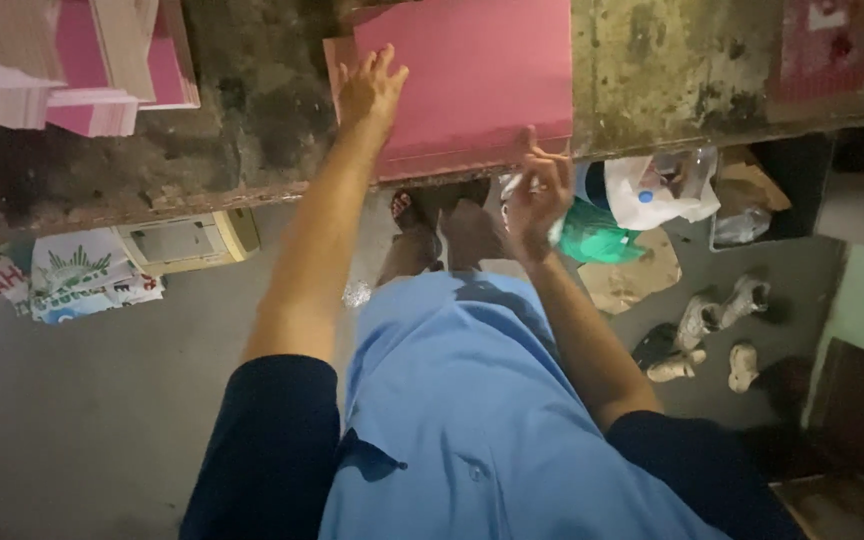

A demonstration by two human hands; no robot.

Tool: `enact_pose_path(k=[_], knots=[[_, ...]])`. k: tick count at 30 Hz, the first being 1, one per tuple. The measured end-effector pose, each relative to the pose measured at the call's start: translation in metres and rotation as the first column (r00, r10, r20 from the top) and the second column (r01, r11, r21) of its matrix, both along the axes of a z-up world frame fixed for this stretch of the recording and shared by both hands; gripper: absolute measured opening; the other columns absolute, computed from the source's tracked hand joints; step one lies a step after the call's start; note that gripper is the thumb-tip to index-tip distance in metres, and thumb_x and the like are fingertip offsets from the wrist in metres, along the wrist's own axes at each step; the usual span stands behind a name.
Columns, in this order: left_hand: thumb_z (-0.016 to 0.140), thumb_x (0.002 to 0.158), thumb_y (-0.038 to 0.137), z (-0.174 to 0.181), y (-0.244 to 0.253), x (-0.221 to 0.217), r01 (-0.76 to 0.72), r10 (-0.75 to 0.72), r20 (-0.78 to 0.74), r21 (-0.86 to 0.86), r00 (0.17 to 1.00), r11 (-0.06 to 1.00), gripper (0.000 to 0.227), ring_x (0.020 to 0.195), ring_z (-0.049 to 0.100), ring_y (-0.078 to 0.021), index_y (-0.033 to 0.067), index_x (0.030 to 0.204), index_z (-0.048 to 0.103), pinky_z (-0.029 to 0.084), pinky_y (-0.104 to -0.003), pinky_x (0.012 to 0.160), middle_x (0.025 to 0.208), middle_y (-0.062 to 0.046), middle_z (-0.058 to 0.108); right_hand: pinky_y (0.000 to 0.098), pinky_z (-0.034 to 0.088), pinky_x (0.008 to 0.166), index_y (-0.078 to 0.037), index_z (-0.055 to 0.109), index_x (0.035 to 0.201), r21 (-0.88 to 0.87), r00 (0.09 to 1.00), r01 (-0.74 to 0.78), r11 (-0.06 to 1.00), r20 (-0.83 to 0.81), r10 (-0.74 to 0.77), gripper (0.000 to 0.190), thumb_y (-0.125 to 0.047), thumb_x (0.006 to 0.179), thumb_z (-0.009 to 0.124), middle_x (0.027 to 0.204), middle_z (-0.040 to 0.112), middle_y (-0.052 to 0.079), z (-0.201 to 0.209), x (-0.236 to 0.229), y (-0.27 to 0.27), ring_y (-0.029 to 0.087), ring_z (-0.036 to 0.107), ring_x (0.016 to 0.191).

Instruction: The person stands at a workbench assembling pink paper folders. They align a pink sheet over a backing board, press and smooth it flat, fold and crease the edges, and at times reach for a brush and paste container at the side of the bench before pressing the next sheet into place.

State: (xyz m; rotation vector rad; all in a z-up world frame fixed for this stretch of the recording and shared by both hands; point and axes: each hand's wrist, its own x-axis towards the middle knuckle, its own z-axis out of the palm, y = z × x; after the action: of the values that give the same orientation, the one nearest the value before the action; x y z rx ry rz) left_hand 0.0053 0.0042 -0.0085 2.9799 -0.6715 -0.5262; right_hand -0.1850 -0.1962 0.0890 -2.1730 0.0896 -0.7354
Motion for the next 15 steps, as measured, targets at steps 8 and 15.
enact_pose_path(k=[8,15], knots=[[0.100,0.051,0.000,-0.001,0.000,0.006,-0.004,0.007,-0.114,0.024,0.993,1.000,0.105,0.146,0.033,-0.0290,0.0249,0.142,0.055,0.028,-0.064,0.116,0.164,-0.005,0.028,0.0165,0.055,0.070,-0.007,0.071,0.095,0.799,0.976,-0.030,0.601,-0.107,0.192,0.015,0.008,0.095,0.068,0.102,0.068,0.003,-0.092,-0.012,0.107,0.009,0.067,0.084],[0.077,0.078,-0.004,-0.033,0.010,0.004,0.033,-0.023,0.114,-0.087,0.993,0.996,0.050,0.134,0.047,-0.0288,0.0214,0.121,0.071,0.041,-0.068,0.103,0.153,-0.006,0.047,0.0360,0.063,0.077,-0.006,0.065,0.077,0.916,0.995,-0.002,0.402,-0.038,0.093,0.027,0.018,0.070,0.078,0.087,0.068,0.008,-0.077,0.008,0.084,0.025,0.073,0.086]])
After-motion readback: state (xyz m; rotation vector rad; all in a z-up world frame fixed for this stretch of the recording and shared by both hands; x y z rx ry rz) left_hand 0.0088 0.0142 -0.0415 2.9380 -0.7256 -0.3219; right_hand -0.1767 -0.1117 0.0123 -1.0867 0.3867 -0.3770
